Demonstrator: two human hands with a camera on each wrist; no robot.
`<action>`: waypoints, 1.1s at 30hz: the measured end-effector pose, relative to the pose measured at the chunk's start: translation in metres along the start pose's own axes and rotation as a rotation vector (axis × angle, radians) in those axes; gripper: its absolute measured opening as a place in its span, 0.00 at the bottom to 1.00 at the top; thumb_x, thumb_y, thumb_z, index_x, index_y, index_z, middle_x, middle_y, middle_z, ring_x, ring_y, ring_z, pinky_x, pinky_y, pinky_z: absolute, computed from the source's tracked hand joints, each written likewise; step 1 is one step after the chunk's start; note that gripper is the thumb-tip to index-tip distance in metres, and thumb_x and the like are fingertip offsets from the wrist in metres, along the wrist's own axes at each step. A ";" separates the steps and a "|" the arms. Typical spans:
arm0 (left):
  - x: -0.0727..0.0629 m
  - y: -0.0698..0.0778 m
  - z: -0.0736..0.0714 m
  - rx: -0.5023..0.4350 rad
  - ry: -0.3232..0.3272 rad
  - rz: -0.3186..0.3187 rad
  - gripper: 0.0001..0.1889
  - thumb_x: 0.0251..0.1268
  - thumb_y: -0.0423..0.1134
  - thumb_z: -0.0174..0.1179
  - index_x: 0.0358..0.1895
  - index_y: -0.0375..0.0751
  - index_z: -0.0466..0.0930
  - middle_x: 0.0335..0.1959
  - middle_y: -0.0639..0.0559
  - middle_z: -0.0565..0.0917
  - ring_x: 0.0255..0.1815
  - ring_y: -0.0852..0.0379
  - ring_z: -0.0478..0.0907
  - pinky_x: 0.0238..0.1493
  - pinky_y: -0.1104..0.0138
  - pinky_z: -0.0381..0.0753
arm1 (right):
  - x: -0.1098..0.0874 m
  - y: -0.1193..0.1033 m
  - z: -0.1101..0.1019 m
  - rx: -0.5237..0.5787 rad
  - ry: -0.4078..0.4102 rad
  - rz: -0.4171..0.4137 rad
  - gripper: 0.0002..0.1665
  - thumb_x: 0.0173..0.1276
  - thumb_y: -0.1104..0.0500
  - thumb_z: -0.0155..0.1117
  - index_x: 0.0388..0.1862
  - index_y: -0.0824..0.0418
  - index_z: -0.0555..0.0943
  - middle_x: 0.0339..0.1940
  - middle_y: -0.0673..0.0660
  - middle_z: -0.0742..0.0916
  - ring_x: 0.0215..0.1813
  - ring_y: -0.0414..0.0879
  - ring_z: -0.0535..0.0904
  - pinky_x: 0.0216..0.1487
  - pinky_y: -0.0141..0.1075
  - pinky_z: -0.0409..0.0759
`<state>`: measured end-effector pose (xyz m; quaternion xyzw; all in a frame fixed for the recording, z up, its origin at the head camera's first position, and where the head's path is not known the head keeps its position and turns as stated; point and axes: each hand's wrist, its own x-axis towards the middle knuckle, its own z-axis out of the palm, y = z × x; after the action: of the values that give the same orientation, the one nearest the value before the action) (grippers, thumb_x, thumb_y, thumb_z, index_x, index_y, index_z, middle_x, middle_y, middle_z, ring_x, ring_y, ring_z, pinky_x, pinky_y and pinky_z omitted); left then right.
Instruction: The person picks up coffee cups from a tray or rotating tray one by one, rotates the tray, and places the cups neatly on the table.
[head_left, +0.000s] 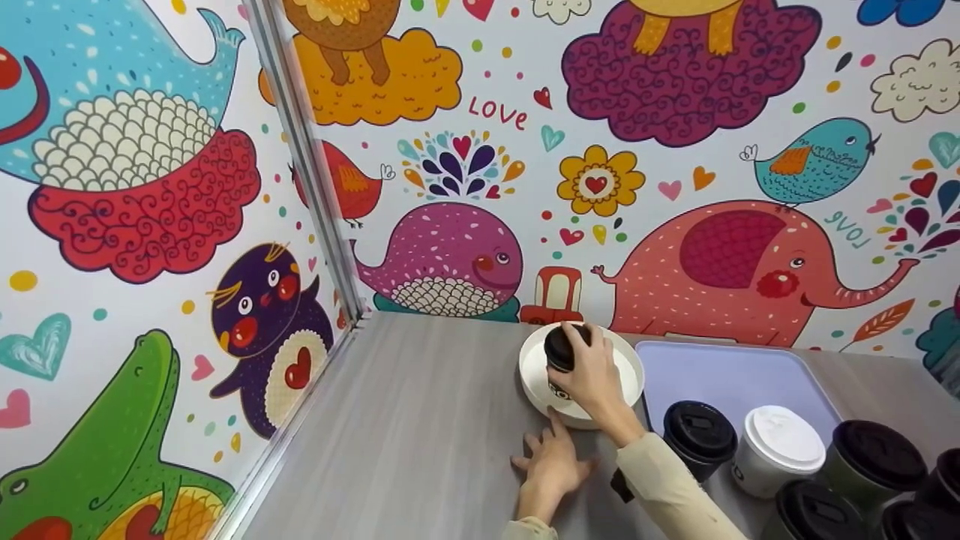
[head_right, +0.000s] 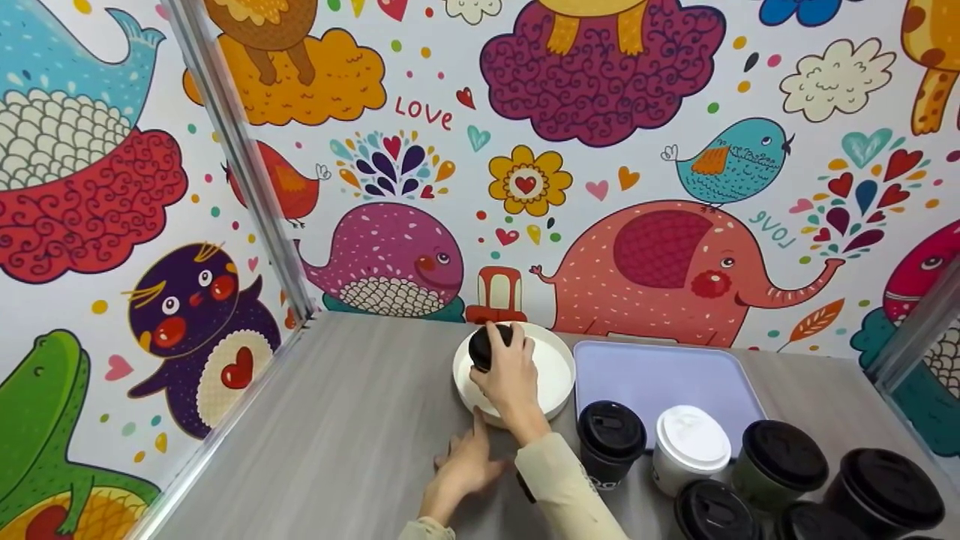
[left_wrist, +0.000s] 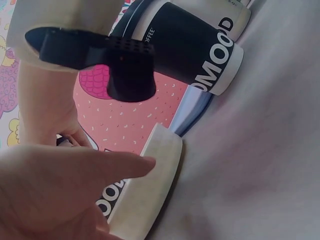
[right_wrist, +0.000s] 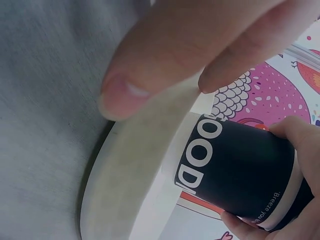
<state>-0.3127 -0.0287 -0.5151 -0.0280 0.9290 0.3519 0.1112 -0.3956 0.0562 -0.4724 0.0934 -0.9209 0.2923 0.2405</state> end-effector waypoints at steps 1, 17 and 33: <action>0.000 0.000 0.000 0.001 0.000 -0.001 0.54 0.61 0.52 0.74 0.82 0.36 0.50 0.74 0.31 0.71 0.79 0.24 0.58 0.68 0.19 0.55 | -0.001 0.000 -0.001 0.002 0.001 -0.001 0.44 0.54 0.56 0.81 0.71 0.58 0.76 0.69 0.73 0.75 0.65 0.69 0.73 0.52 0.64 0.85; -0.001 -0.002 0.001 0.003 0.021 0.025 0.54 0.62 0.53 0.72 0.82 0.34 0.50 0.73 0.30 0.71 0.78 0.21 0.59 0.65 0.17 0.55 | -0.009 0.000 -0.007 0.007 0.045 -0.027 0.44 0.51 0.57 0.82 0.69 0.58 0.78 0.67 0.71 0.76 0.64 0.68 0.74 0.50 0.63 0.85; -0.002 -0.001 0.001 -0.004 0.021 0.029 0.54 0.62 0.53 0.73 0.82 0.34 0.50 0.74 0.30 0.70 0.78 0.21 0.58 0.66 0.17 0.54 | -0.013 -0.001 -0.013 0.009 0.049 -0.035 0.44 0.51 0.56 0.82 0.69 0.58 0.78 0.67 0.70 0.76 0.65 0.67 0.74 0.51 0.64 0.85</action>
<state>-0.3099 -0.0285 -0.5161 -0.0186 0.9298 0.3547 0.0963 -0.3784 0.0634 -0.4689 0.1031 -0.9117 0.2942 0.2677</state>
